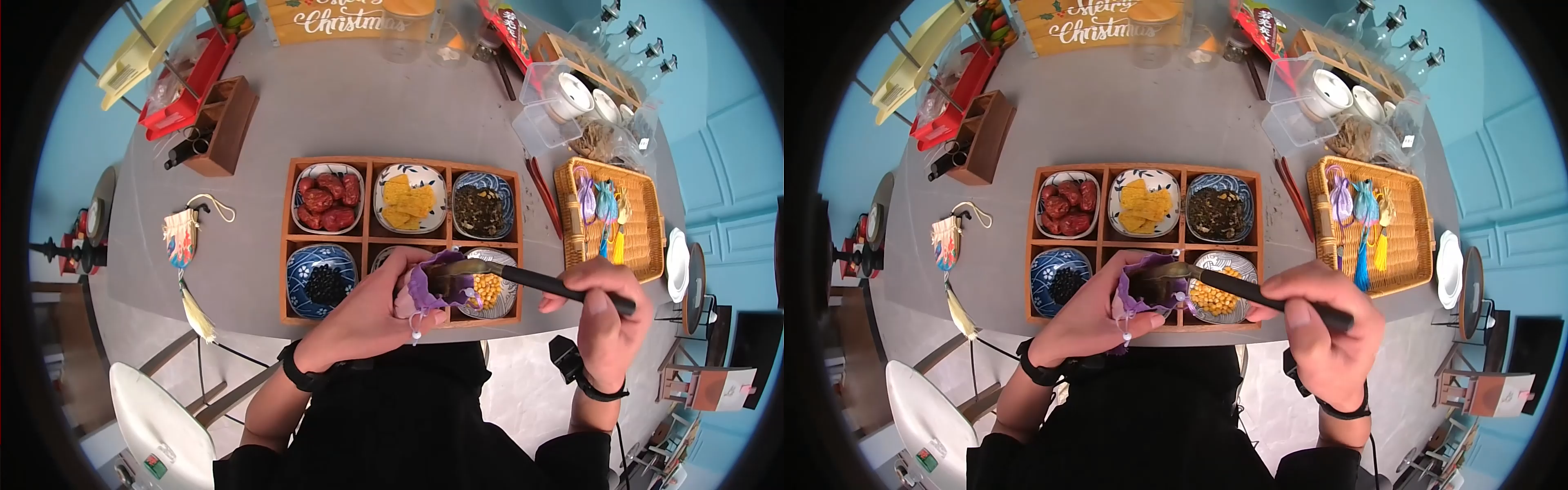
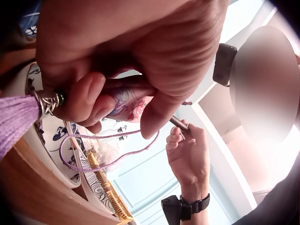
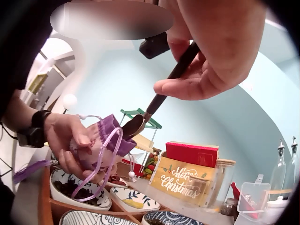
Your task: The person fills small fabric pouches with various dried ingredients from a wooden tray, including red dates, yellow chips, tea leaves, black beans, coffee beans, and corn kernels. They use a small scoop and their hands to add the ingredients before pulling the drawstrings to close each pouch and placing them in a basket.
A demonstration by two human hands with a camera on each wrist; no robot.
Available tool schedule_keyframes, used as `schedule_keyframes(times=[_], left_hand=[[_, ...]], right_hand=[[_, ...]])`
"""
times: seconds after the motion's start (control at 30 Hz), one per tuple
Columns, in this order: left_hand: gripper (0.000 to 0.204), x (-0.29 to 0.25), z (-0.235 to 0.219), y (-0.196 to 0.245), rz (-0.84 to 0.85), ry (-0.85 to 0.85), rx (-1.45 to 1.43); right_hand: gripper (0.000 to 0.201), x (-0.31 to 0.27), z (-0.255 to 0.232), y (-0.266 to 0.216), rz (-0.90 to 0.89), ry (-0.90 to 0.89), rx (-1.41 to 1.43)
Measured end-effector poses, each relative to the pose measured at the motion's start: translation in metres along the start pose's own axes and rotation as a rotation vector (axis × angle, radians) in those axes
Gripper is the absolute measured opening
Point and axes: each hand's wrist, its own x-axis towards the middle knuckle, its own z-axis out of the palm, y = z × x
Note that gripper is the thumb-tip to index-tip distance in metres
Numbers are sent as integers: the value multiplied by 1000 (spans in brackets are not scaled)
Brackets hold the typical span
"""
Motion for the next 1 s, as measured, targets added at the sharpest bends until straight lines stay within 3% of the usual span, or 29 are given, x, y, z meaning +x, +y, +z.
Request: schedule_keyframes(times=[0.13,0.23,0.27,0.33,0.37,0.4,0.43,0.47,0.5,0.6,0.63,0.73,0.77,0.83,0.87,0.93,1.0], left_hand=[[65,-4,-2,6,-28,-17,4],[65,-7,-3,1,-15,-18,-65],[60,-10,-4,3,27,-4,-62],[58,-16,-7,6,111,41,-146],[56,-19,-9,7,185,67,-241],[45,-22,-14,4,103,4,-351],[45,-24,-19,3,110,17,-340],[39,-26,-24,2,110,-78,-443],[33,-29,-27,2,107,-175,-546],[24,-32,-18,8,161,-147,-552],[23,-32,-17,8,229,-170,-586],[21,-31,-22,8,185,-222,-539],[21,-31,-21,11,194,-232,-533],[23,-31,-20,17,201,-153,-541],[26,-28,-24,14,227,-221,-516],[25,-28,-24,22,193,-323,-452],[24,-22,-32,22,145,-476,-269]], right_hand=[[24,-4,-16,5,-204,26,27],[29,-14,-31,22,-196,286,217],[29,-18,-37,31,-212,276,228],[29,-28,-44,56,-126,562,193],[29,-36,-44,69,-34,591,174],[29,-42,-39,80,70,672,131],[29,-47,-33,91,177,750,89],[28,-53,-31,104,222,749,78],[28,-59,-30,116,221,743,91],[28,-66,-34,141,259,585,-336],[28,-68,-34,142,253,597,-330],[21,-64,-29,130,227,468,-877],[21,-63,-31,127,220,481,-879],[21,-60,-37,121,25,421,-931],[23,-52,-31,98,84,387,-741],[27,-25,3,42,2,197,-192],[38,-2,19,20,-141,-163,-93]])
